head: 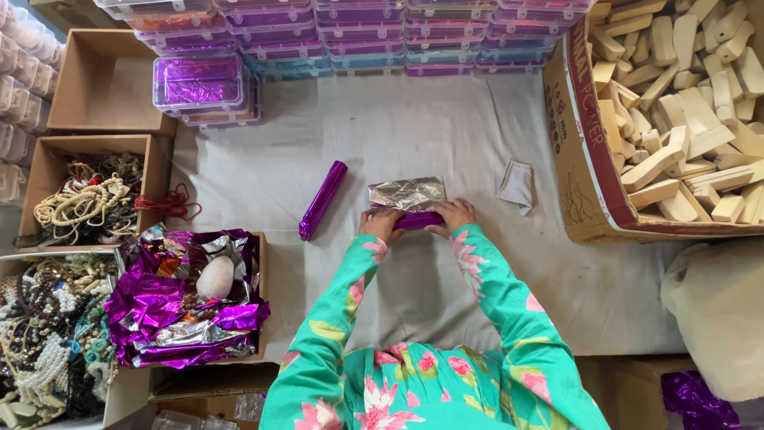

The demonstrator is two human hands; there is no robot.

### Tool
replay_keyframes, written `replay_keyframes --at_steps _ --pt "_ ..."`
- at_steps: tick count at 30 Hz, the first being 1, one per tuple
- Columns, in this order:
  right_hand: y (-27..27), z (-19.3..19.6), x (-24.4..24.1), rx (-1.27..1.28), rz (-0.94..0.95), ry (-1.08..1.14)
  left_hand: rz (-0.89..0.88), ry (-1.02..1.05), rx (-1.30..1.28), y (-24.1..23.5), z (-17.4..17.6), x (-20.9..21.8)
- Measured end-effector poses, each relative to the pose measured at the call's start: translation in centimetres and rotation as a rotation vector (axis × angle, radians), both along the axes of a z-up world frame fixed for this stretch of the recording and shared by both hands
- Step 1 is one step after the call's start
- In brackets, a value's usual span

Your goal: The person wraps small wooden blocks in silver foil and then in purple metallic paper. They then wipe the inside of a clear plastic container with a white cloth and place the wrapped items inside before closing the lid.

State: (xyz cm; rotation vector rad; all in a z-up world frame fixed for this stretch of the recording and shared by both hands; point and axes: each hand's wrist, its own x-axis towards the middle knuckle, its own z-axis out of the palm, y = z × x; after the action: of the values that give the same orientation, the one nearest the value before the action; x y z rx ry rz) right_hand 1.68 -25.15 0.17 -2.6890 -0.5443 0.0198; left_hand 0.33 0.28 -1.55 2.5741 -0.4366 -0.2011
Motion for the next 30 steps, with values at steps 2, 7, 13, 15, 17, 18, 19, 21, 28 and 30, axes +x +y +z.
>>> replay_keyframes --at_steps 2,7,13,15,17,18,19,21,28,30 --pt "0.0 0.6 -0.3 0.032 0.004 -0.01 0.0 -0.025 0.009 -0.2 -0.2 0.1" --pt "-0.1 0.3 -0.3 0.105 0.002 -0.018 0.036 -0.11 0.113 -0.3 2.8 -0.1" --pt "0.2 1.5 0.1 0.046 -0.015 0.03 0.051 -0.025 0.084 0.0 3.5 0.3" --pt "0.3 2.2 -0.1 0.117 -0.035 0.014 0.096 -0.058 -0.086 0.2 4.9 0.1" --pt "0.4 2.3 -0.1 0.141 -0.047 0.023 0.083 -0.035 -0.085 0.7 4.5 0.3" --pt "0.5 2.3 0.0 0.166 -0.063 0.027 0.065 -0.016 -0.084 0.9 4.3 0.5" --pt "0.3 1.8 0.2 0.166 -0.063 0.029 0.064 -0.014 -0.084 0.9 4.5 0.6" --pt "-0.1 0.7 0.5 0.116 -0.065 0.021 0.094 -0.018 -0.048 0.9 5.0 0.7" --pt "0.1 0.6 1.0 0.038 -0.121 0.134 0.122 -0.03 -0.033 0.9 1.9 1.2" --pt "0.4 1.6 0.7 0.046 -0.12 0.142 0.195 -0.004 0.072 0.7 3.5 0.9"
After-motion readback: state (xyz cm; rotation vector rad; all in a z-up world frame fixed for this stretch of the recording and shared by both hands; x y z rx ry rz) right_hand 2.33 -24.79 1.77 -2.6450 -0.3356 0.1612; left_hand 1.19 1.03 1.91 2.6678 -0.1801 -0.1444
